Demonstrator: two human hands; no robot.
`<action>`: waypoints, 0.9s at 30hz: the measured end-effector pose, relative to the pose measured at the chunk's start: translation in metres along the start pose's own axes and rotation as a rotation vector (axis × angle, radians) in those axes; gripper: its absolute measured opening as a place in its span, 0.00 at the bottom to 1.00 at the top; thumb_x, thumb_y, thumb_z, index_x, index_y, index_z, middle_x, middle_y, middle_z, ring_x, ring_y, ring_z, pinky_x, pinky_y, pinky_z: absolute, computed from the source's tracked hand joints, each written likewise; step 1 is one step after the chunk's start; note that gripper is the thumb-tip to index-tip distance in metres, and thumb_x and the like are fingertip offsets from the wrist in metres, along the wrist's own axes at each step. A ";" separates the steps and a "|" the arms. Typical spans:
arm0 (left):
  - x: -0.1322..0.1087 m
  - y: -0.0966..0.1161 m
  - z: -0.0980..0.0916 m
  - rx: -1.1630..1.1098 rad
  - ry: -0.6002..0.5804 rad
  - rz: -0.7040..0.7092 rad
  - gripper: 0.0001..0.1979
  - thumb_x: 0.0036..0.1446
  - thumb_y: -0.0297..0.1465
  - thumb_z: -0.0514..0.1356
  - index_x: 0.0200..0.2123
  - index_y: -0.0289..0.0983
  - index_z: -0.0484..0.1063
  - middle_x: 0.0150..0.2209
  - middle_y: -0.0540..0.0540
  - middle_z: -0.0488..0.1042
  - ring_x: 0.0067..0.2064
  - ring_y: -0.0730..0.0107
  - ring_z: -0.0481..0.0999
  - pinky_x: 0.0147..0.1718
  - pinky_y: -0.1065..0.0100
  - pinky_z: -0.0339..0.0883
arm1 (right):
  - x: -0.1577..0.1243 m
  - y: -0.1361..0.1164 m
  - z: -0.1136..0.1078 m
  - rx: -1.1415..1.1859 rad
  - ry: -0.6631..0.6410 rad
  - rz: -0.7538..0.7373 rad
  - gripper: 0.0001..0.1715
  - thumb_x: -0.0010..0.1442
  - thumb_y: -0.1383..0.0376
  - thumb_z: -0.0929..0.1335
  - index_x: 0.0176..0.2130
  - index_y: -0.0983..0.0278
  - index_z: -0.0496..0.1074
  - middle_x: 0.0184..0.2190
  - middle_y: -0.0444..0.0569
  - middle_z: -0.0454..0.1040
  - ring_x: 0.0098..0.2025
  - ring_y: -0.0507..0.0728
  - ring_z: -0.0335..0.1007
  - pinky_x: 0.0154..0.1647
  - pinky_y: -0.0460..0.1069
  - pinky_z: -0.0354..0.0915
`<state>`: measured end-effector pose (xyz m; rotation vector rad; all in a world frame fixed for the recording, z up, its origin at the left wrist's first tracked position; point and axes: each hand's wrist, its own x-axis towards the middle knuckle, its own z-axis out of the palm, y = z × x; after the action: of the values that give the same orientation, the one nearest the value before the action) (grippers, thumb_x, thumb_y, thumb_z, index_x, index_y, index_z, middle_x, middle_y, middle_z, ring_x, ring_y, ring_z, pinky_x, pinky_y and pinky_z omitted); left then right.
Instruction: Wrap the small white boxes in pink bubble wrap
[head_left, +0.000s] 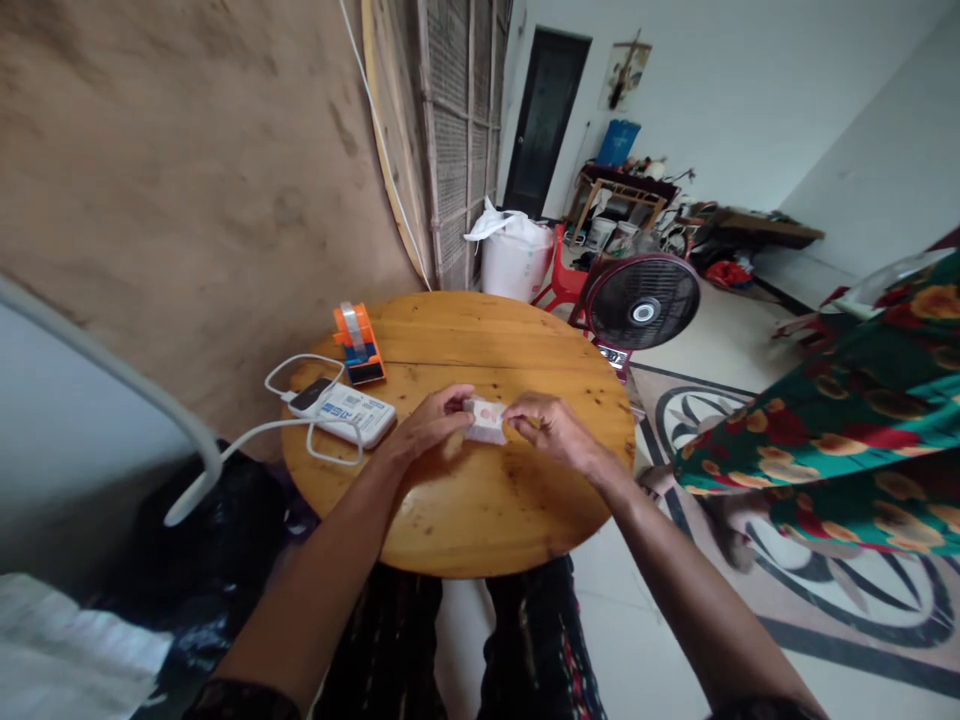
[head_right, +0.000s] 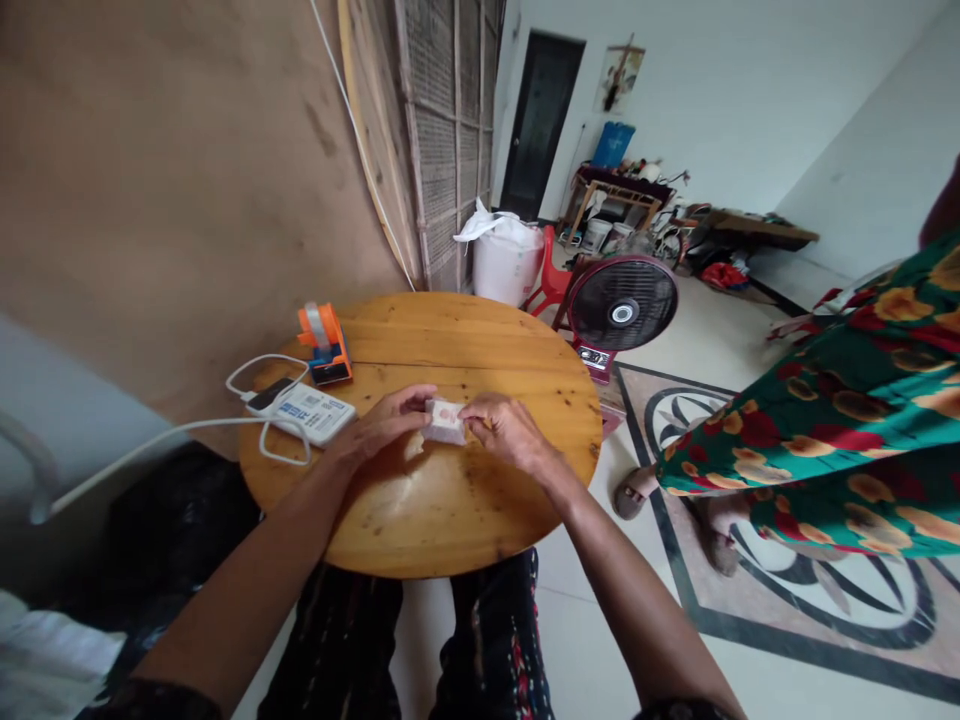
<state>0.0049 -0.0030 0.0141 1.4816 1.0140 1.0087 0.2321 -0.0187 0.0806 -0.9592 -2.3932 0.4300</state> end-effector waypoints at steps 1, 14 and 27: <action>0.001 -0.004 0.000 0.011 0.002 0.005 0.29 0.46 0.36 0.65 0.53 0.35 0.69 0.48 0.40 0.75 0.48 0.58 0.75 0.50 0.59 0.67 | 0.000 0.008 0.010 -0.062 -0.012 -0.018 0.13 0.63 0.69 0.65 0.42 0.59 0.78 0.38 0.48 0.79 0.39 0.55 0.75 0.40 0.49 0.67; -0.002 0.000 0.000 0.069 -0.028 -0.002 0.30 0.50 0.36 0.63 0.57 0.34 0.66 0.51 0.40 0.74 0.50 0.58 0.75 0.49 0.59 0.68 | 0.018 -0.028 0.016 -0.699 -0.236 -0.114 0.10 0.64 0.72 0.64 0.36 0.67 0.75 0.34 0.56 0.77 0.36 0.59 0.70 0.43 0.54 0.55; -0.004 0.009 0.003 0.042 -0.017 0.006 0.27 0.48 0.35 0.63 0.53 0.33 0.68 0.47 0.41 0.76 0.46 0.59 0.75 0.48 0.58 0.68 | 0.019 -0.012 0.026 -0.503 -0.031 0.149 0.11 0.65 0.65 0.63 0.34 0.63 0.74 0.32 0.50 0.79 0.32 0.56 0.72 0.38 0.51 0.55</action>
<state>0.0074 -0.0090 0.0220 1.5260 1.0252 0.9831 0.1991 -0.0157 0.0715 -1.3575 -2.5179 -0.1205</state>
